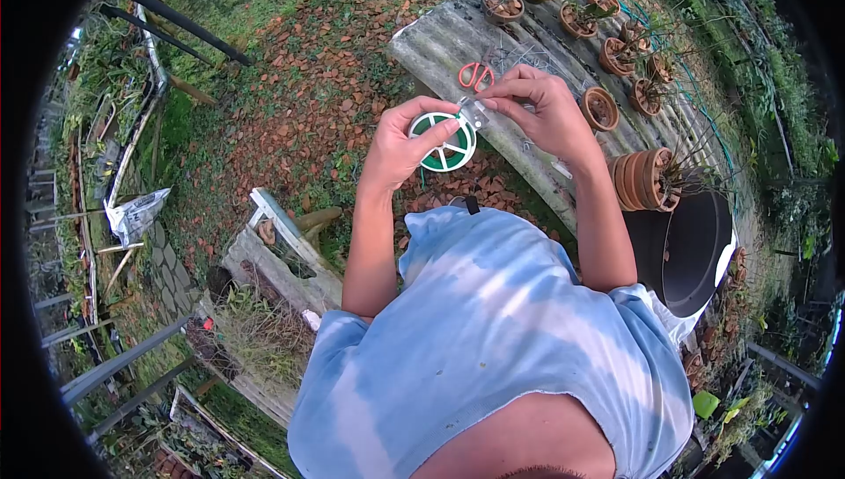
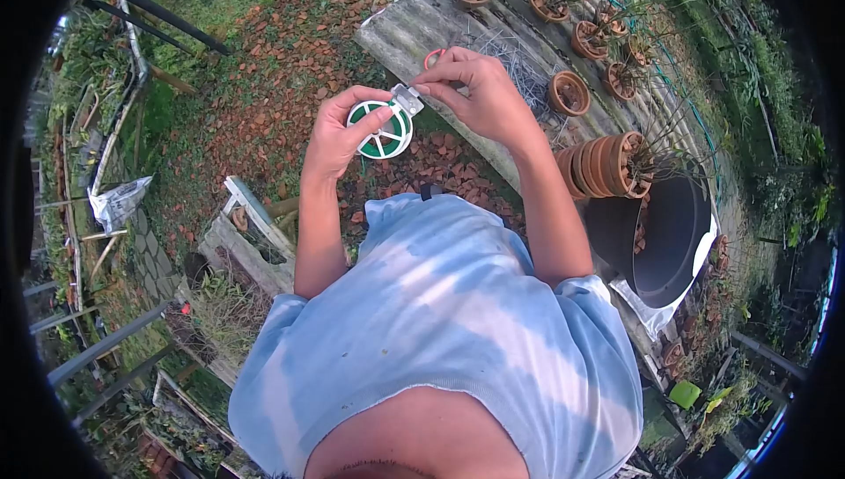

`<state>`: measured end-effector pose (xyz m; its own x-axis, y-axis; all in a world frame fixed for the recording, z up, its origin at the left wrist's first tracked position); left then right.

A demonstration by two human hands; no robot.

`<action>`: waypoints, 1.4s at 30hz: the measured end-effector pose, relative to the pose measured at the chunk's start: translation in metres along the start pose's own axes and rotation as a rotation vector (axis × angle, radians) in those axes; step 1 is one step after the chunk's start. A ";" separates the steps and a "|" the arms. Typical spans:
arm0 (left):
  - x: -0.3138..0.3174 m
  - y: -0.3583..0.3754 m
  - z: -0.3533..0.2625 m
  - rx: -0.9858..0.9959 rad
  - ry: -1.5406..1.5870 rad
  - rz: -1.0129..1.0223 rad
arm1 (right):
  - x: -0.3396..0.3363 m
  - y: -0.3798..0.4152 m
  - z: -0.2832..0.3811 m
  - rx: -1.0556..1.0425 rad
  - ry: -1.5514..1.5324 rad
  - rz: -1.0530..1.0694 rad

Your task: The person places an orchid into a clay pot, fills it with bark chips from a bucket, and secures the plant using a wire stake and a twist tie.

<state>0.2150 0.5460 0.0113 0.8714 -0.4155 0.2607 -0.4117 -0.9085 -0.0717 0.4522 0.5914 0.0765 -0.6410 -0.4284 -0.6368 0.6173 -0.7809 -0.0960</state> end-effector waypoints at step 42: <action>-0.001 0.011 -0.027 0.324 -1.041 -0.249 | 0.065 -0.020 -0.006 0.120 -0.842 -0.086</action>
<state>0.2023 0.5376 0.0361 0.7806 0.0832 -0.6195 -0.2377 -0.8771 -0.4173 0.4008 0.5820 0.0324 -0.8383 -0.5229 0.1542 0.5285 -0.8489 -0.0056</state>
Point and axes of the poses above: each hand's wrist, its own y-axis away from the middle knuckle, its own x-axis out of the palm, z = x × y, the point moved 1 cm from there along -y, towards the middle knuckle, and after that the axes turned 12 degrees about z, right-handed, at the moved point
